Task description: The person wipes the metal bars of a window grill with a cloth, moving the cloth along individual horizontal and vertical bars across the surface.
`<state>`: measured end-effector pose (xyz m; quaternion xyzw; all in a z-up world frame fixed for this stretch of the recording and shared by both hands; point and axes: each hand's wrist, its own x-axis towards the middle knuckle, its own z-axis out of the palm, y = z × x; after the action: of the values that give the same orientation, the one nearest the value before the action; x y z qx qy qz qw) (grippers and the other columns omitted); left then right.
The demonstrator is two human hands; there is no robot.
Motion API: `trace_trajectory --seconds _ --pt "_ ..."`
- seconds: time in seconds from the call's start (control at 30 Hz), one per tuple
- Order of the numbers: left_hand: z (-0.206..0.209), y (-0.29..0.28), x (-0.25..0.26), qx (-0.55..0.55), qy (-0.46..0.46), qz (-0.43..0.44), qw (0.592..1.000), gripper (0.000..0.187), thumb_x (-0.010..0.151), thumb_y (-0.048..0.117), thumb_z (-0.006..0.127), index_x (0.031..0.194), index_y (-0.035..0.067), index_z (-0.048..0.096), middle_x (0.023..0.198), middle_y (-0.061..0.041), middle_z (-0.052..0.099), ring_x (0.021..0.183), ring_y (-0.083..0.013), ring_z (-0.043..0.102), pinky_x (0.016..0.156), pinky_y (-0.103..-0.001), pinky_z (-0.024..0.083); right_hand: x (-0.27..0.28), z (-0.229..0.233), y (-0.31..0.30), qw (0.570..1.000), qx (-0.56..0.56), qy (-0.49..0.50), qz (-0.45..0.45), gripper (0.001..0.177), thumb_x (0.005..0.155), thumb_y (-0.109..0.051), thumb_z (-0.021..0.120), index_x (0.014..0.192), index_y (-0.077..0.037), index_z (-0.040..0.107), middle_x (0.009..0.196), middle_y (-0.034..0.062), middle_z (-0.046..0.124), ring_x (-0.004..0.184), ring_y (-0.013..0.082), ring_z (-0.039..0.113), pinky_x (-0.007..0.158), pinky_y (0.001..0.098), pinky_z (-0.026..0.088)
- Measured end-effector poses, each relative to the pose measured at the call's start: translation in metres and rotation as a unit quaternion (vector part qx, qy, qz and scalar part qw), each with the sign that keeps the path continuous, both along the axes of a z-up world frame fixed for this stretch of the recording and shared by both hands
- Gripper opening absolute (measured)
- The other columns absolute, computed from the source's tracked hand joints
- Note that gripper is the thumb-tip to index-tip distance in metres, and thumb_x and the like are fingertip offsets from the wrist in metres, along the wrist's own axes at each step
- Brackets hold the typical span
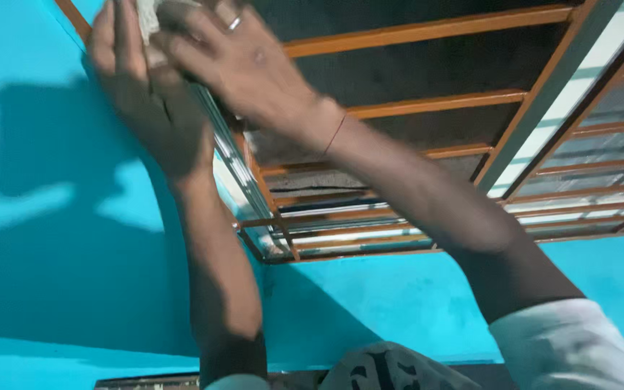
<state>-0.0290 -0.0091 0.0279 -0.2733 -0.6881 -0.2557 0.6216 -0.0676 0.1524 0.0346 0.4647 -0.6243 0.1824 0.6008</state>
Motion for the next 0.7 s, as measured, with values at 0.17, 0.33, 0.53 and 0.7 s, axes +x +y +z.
trace_trajectory --seconds 0.17,0.33,0.53,0.7 --pt "0.005 0.008 0.015 0.044 -0.123 0.084 0.988 0.034 0.105 0.016 0.05 0.129 0.0 0.069 0.131 -0.018 0.057 0.126 -0.0318 0.058 0.108 -0.042 0.047 0.002 -0.009 0.016 0.997 0.062 -0.02 -0.039 0.031 0.104 -0.009 0.06 0.135 -0.007 0.057 0.13 0.0093 0.054 0.119 0.0269 0.054 0.099 0.0433 0.047" --pt "-0.069 0.015 0.051 0.024 -0.082 0.123 0.989 0.034 0.11 0.005 0.056 0.143 0.002 0.064 0.145 -0.016 0.059 0.136 -0.0339 0.056 0.118 -0.044 0.046 0.027 -0.048 0.021 0.993 0.104 -0.048 -0.042 0.025 0.097 -0.019 0.066 0.121 -0.012 0.063 0.128 0.0088 0.055 0.116 0.0287 0.054 0.095 0.0437 0.046" --pt "-0.104 0.024 0.059 0.081 -0.176 0.082 0.978 0.035 0.108 0.004 0.059 0.142 0.002 0.064 0.141 -0.019 0.058 0.132 -0.0322 0.062 0.109 -0.041 0.054 0.032 -0.076 0.02 0.99 0.087 -0.106 -0.037 0.024 0.099 -0.018 0.067 0.123 -0.016 0.067 0.118 0.0041 0.054 0.113 0.0236 0.053 0.093 0.0424 0.044" --pt "-0.109 0.059 0.059 -0.036 -0.13 0.074 0.988 0.034 0.104 -0.007 0.062 0.137 -0.001 0.066 0.141 -0.019 0.056 0.133 -0.0361 0.06 0.109 -0.044 0.051 0.037 -0.085 0.072 0.982 0.105 -0.15 -0.048 0.022 0.096 -0.02 0.067 0.116 -0.014 0.071 0.118 0.0035 0.055 0.113 0.0232 0.053 0.091 0.0416 0.042"
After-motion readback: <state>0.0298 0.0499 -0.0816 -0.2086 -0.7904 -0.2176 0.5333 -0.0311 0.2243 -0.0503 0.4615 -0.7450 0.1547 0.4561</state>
